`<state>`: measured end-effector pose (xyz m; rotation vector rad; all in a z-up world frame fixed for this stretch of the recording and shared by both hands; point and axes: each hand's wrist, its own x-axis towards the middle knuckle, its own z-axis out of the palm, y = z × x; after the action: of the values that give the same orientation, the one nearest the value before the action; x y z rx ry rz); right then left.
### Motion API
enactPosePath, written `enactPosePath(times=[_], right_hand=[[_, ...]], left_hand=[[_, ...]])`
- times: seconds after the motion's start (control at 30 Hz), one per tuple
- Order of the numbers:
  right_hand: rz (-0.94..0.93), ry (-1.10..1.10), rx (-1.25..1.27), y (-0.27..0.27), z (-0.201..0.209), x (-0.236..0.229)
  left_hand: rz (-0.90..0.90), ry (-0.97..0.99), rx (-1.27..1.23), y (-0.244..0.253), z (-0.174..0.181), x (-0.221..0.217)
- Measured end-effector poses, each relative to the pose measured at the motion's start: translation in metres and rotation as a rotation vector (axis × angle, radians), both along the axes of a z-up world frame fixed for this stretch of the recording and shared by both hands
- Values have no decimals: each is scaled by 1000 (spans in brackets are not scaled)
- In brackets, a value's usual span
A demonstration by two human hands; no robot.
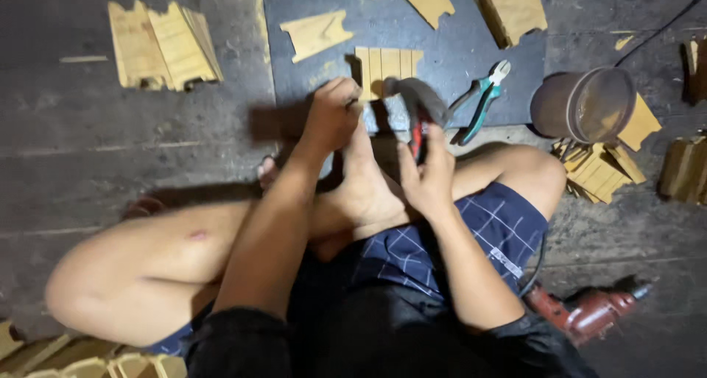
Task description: The person assembles wooden components by fitting small wooden pieces together and securing them with a hammer.
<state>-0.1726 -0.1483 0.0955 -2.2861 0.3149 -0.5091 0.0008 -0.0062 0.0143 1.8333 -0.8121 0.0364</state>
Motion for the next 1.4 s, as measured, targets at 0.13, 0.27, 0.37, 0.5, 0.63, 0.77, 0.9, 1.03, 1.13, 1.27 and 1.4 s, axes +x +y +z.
enactPosePath(times=[0.13, 0.27, 0.37, 0.5, 0.63, 0.77, 0.9, 1.03, 1.13, 1.27, 1.4], right_hand=[[-111, 64, 103, 8, 2, 2], [-222, 84, 103, 5, 7, -10], [-49, 192, 30, 6, 4, 9], [-151, 211, 100, 1, 3, 2], [-73, 77, 34, 7, 11, -2], [-92, 142, -31, -2, -18, -10], [23, 29, -56, -4, 21, 17], [-27, 112, -39, 7, 9, -8], [21, 146, -14, -2, 12, 17], [-35, 239, 101, 3, 17, -6], [-235, 126, 171, -37, 50, 13]], left_hand=[[7, -29, -1, 4, 3, -1], [6, -23, 28, 2, -7, -7], [23, -72, 19, -2, -20, 0], [37, -25, 12, -1, -14, 0], [6, -46, 3, 2, -15, -10], [-21, -27, -36, 2, -12, -1], [-4, -125, 30, -8, -14, 11], [-39, -89, 27, 9, -22, -15], [7, -165, 44, -5, -46, 6], [39, -105, 84, 7, -28, -17], [72, 50, 91, -8, -12, -4]])
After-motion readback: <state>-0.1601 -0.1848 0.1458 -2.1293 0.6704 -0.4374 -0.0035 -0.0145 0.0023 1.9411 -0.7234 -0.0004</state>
